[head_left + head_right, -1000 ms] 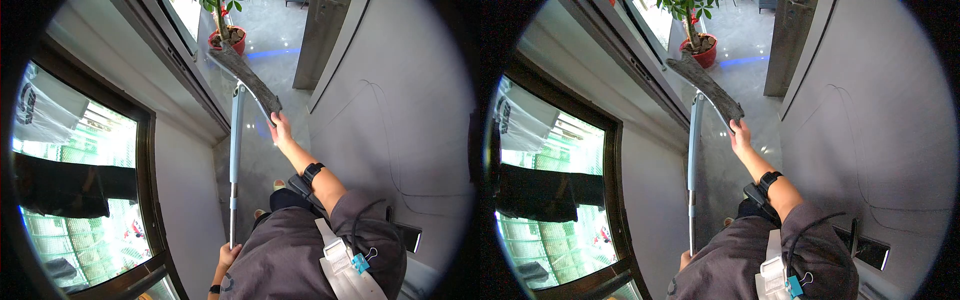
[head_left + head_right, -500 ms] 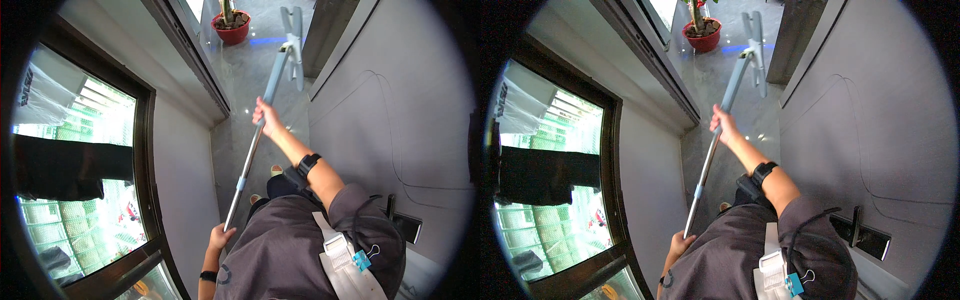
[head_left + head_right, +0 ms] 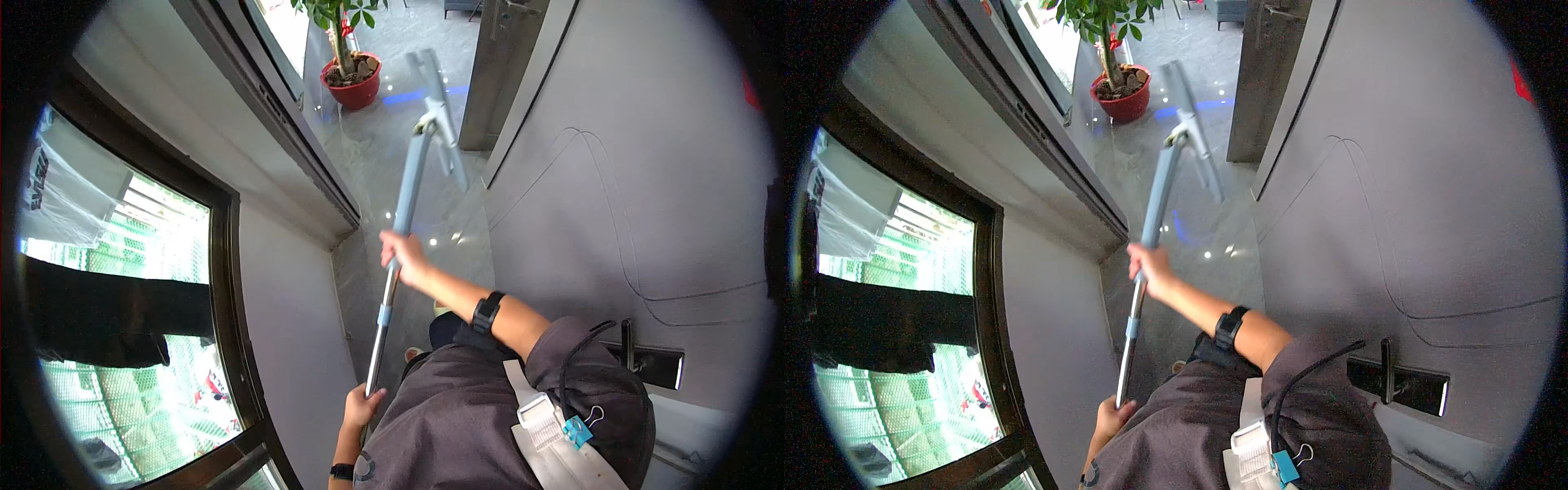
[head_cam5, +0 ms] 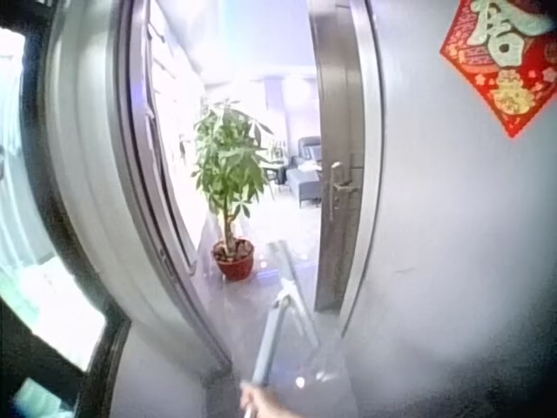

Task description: Assemble a flat mop by attaching the mop head and handle segments.

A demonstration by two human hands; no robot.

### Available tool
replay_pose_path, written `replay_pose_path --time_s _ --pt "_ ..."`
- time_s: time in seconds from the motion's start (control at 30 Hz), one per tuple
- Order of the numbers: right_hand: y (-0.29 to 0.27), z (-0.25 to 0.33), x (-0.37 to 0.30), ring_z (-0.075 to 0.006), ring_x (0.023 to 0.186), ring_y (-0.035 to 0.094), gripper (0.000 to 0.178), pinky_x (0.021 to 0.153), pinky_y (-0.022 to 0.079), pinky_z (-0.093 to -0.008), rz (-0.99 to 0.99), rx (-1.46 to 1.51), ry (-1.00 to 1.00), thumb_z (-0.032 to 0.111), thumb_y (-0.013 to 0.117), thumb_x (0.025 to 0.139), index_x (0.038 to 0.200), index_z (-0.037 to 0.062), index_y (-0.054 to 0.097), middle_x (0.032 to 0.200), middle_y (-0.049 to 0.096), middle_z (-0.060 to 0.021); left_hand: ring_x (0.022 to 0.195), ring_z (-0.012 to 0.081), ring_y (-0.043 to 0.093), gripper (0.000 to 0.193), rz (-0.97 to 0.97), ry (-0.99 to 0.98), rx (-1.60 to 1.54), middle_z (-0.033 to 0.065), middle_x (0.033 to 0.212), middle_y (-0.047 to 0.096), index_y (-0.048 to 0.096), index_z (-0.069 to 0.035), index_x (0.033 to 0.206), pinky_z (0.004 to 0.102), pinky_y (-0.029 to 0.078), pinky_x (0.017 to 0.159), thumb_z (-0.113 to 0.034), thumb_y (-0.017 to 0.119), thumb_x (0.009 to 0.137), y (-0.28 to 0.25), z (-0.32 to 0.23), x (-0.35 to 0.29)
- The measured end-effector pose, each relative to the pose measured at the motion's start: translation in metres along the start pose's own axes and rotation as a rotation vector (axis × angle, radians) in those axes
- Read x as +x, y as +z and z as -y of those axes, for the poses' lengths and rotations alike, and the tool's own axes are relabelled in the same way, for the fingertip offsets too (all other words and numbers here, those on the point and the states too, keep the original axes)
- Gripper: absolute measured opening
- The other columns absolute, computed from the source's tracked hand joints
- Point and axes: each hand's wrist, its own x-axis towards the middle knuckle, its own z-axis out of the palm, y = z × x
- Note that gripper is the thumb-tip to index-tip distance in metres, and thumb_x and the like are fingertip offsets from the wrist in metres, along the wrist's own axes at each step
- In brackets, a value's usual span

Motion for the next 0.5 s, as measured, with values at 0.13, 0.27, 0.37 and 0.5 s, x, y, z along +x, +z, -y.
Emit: replay_pose_path --time_s 0.13,0.27,0.37,0.5 --pt "0.016 -0.005 -0.027 -0.01 0.042 0.043 0.017 0.039 0.037 -0.0261 -0.029 -0.076 -0.066 0.01 0.058 0.074 0.07 0.0068 0.043 0.052 0.043 -0.0008 0.043 0.0069 0.04 0.031 -0.037 0.114 0.069 -0.0009 0.05 0.045 0.045 -0.005 0.059 0.0241 0.033 0.039 -0.023 0.064 0.074 0.012 0.017 0.012" --pt "0.022 0.006 -0.016 -0.0102 0.04 0.043 0.015 0.037 0.037 -0.026 0.034 -0.053 -0.084 0.009 0.058 0.072 0.071 0.0053 0.043 0.052 0.044 -0.0015 0.046 0.0069 0.039 0.029 0.006 -0.007 -0.154 -0.0022 0.051 0.045 0.047 -0.005 0.059 0.0248 0.034 0.042 -0.021 0.067 0.071 0.006 0.006 0.002" --pt "0.022 0.038 0.017 -0.0118 0.035 0.042 0.014 0.033 0.035 -0.0272 0.015 -0.066 -0.184 0.007 0.058 0.069 0.062 0.0049 0.047 0.047 0.044 -0.0027 0.047 0.0065 0.039 0.028 -0.03 0.004 0.003 -0.0033 0.051 0.044 0.046 -0.005 0.058 0.024 0.034 0.043 -0.018 0.068 0.07 -0.006 0.038 -0.005" --pt "0.01 0.106 0.06 -0.0118 0.039 0.042 0.016 0.037 0.036 -0.0276 0.131 0.029 -0.229 0.009 0.057 0.071 0.06 0.0079 0.045 0.047 0.041 -0.0021 0.047 0.0084 0.044 0.023 -0.076 0.103 0.213 0.001 0.053 0.048 0.05 -0.004 0.065 0.0258 0.037 0.044 -0.016 0.069 0.068 -0.028 0.031 -0.045"
